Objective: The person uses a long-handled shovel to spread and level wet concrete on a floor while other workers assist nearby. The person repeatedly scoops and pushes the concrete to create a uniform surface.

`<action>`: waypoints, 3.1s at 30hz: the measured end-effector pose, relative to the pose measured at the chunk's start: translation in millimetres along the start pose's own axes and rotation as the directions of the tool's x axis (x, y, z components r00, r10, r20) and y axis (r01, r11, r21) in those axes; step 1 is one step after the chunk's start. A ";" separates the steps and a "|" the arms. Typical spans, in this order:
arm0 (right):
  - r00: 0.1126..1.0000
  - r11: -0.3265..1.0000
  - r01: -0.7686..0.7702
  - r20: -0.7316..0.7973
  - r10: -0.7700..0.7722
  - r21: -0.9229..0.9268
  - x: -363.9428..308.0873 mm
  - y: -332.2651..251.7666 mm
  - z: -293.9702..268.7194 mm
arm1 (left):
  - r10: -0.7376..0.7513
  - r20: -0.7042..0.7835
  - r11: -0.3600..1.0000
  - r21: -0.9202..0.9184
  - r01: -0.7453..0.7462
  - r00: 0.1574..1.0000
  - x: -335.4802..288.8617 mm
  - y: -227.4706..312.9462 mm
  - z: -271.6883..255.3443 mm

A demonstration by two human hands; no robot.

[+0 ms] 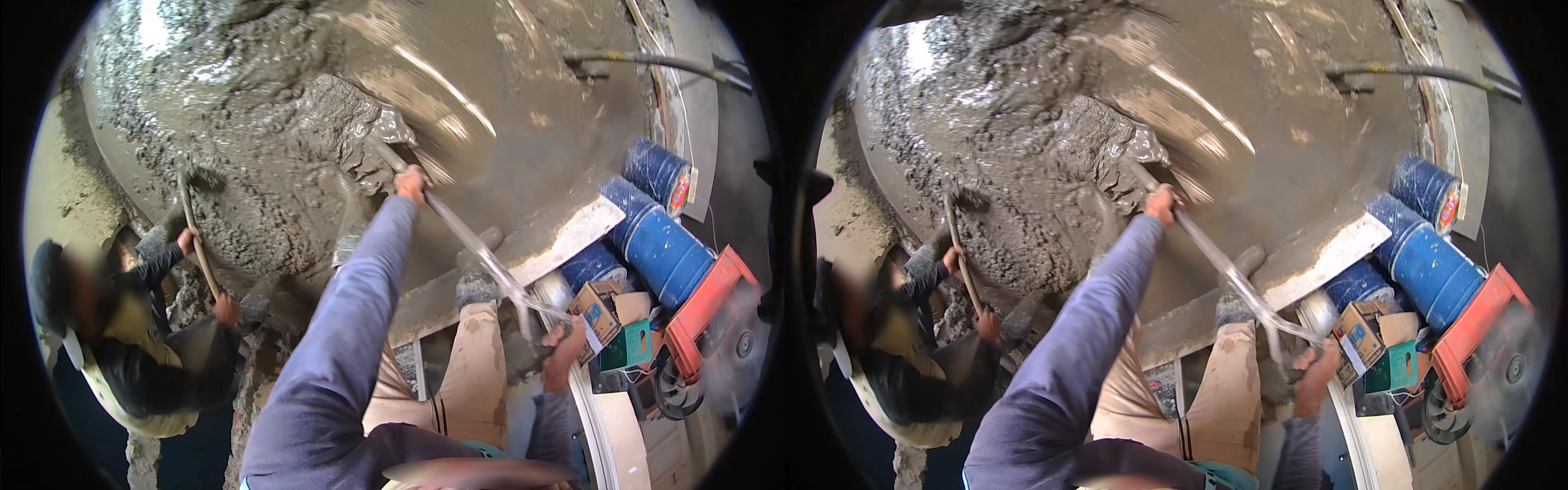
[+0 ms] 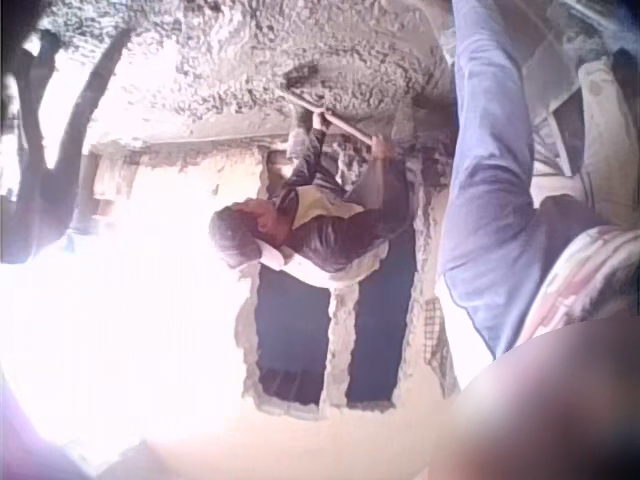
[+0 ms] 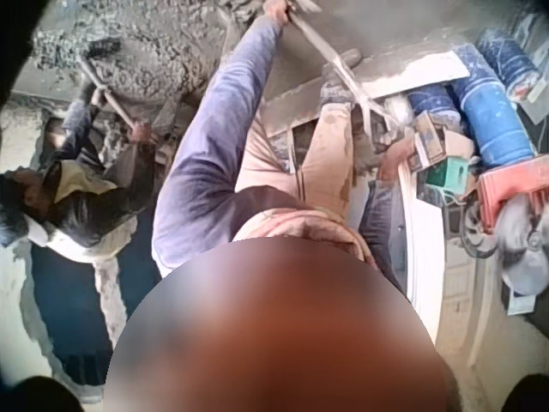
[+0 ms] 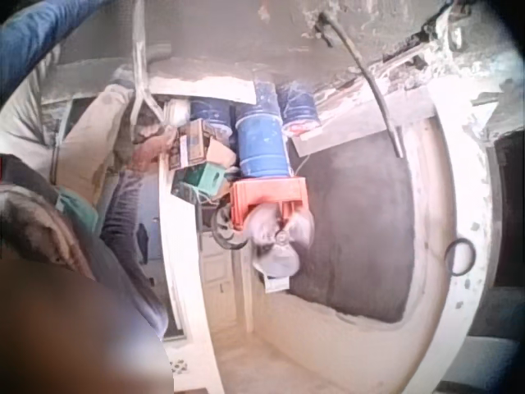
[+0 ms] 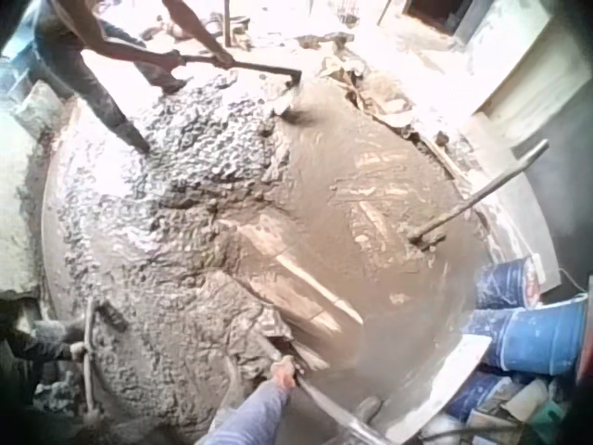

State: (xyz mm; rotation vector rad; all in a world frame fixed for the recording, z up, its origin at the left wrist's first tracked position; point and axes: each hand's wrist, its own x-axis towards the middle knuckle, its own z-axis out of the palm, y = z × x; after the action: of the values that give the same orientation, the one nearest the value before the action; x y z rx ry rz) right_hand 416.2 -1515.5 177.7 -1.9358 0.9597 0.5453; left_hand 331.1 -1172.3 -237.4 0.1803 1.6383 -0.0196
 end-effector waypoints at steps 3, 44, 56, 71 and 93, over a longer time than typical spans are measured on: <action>0.993 0.991 0.088 0.074 -0.096 0.103 -52.2 -17.8 102.4 | 0.081 -0.027 0.995 -0.060 -0.082 0.996 0.2 112.7 -28.3; 0.922 0.972 -0.064 -0.360 0.144 0.227 115.6 -271.8 36.1 | -0.114 0.266 0.990 0.115 0.086 0.957 -13.6 59.8 399.6; 0.700 0.723 0.687 0.334 -0.631 -0.071 25.1 -453.2 426.2 | 0.211 0.399 0.741 -0.661 0.120 0.893 37.7 518.2 253.3; 0.376 0.447 0.887 0.743 -0.553 -0.117 -43.1 -338.0 234.7 | 0.510 0.490 0.607 -0.787 0.107 0.707 -151.4 442.8 24.2; 0.876 0.972 0.216 -0.421 -0.237 -0.097 188.6 -383.7 153.3 | -0.019 0.350 1.000 0.028 0.010 0.937 7.4 233.4 509.2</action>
State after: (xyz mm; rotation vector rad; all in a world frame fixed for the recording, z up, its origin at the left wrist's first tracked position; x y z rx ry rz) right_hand 835.6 -1341.3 168.6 -2.2253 0.9717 -0.0044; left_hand 864.6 -1003.2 -261.6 0.1737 1.2830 -0.0795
